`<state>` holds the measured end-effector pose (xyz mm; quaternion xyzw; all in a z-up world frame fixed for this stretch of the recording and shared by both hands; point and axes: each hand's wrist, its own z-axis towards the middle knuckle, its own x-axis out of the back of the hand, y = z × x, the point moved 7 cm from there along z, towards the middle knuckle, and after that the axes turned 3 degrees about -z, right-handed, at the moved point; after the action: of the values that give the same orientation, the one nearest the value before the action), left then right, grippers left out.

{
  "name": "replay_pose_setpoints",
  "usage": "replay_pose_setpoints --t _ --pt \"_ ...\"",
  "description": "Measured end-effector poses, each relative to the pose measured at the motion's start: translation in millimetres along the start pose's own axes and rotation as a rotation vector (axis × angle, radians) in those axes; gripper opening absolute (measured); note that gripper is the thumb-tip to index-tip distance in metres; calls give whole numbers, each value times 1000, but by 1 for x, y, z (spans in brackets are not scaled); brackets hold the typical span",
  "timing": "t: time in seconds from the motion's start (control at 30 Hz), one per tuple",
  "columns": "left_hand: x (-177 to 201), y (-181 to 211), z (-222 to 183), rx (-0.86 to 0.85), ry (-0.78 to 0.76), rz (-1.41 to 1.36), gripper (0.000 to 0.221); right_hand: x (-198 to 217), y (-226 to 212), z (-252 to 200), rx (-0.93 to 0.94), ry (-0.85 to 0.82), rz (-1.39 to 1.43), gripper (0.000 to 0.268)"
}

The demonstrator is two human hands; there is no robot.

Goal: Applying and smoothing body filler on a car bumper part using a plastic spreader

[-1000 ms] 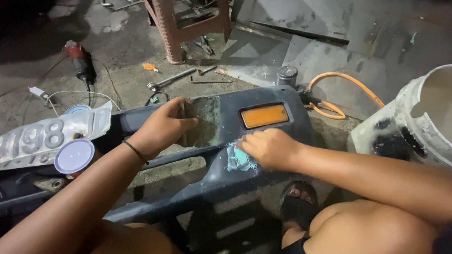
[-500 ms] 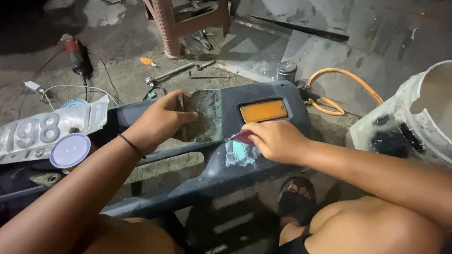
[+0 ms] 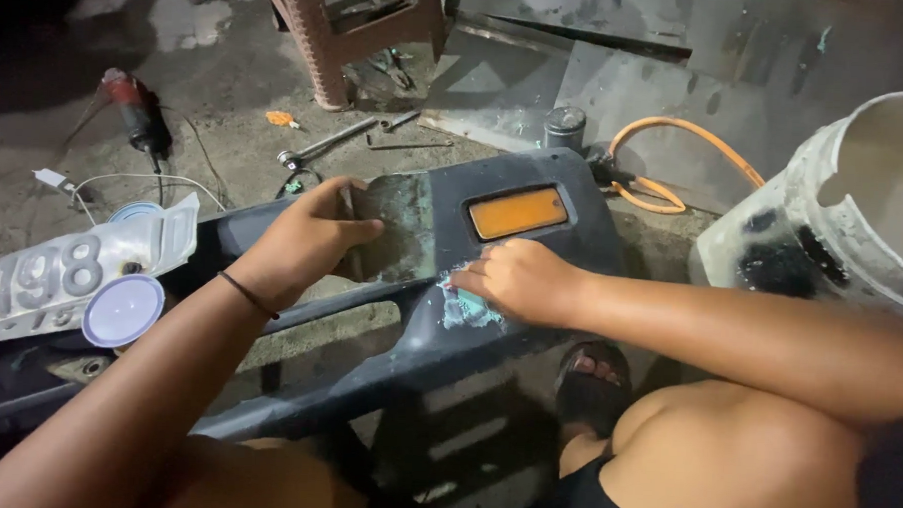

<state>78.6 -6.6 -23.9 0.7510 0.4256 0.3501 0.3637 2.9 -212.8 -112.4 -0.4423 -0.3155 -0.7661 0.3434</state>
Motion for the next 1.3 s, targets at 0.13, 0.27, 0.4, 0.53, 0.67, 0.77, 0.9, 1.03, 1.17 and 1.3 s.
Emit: replay_pose_setpoints --t 0.13,0.27,0.4,0.53,0.67,0.77,0.9,1.03,1.17,1.3 --pt "-1 -1 -4 12 -12 -46 47 -21 3 -6 -4 -48 28 21" --pt "2 -2 -5 -3 -7 -47 44 -15 1 -4 -42 -56 175 16" --pt "7 -6 0 -42 -20 -13 39 2 -7 0 -44 -51 205 13" --pt "8 -6 4 -55 -11 -16 38 -5 -10 -12 -22 -58 208 13" --pt "8 -2 -3 -73 -32 -12 36 -1 -12 -17 15 -108 256 20" --pt "11 -6 1 -73 -39 0 36 -1 -8 -20 11 -139 230 20" --pt "9 -3 2 -82 -17 8 34 13 10 -11 -66 -108 202 19" --pt "2 0 4 -75 -38 3 35 22 17 14 -127 -75 224 19" --pt "4 -10 19 -58 -36 13 38 2 22 18 -139 -52 154 23" --pt "8 -10 18 -16 -25 -32 44 -23 21 13 -126 -48 158 24"
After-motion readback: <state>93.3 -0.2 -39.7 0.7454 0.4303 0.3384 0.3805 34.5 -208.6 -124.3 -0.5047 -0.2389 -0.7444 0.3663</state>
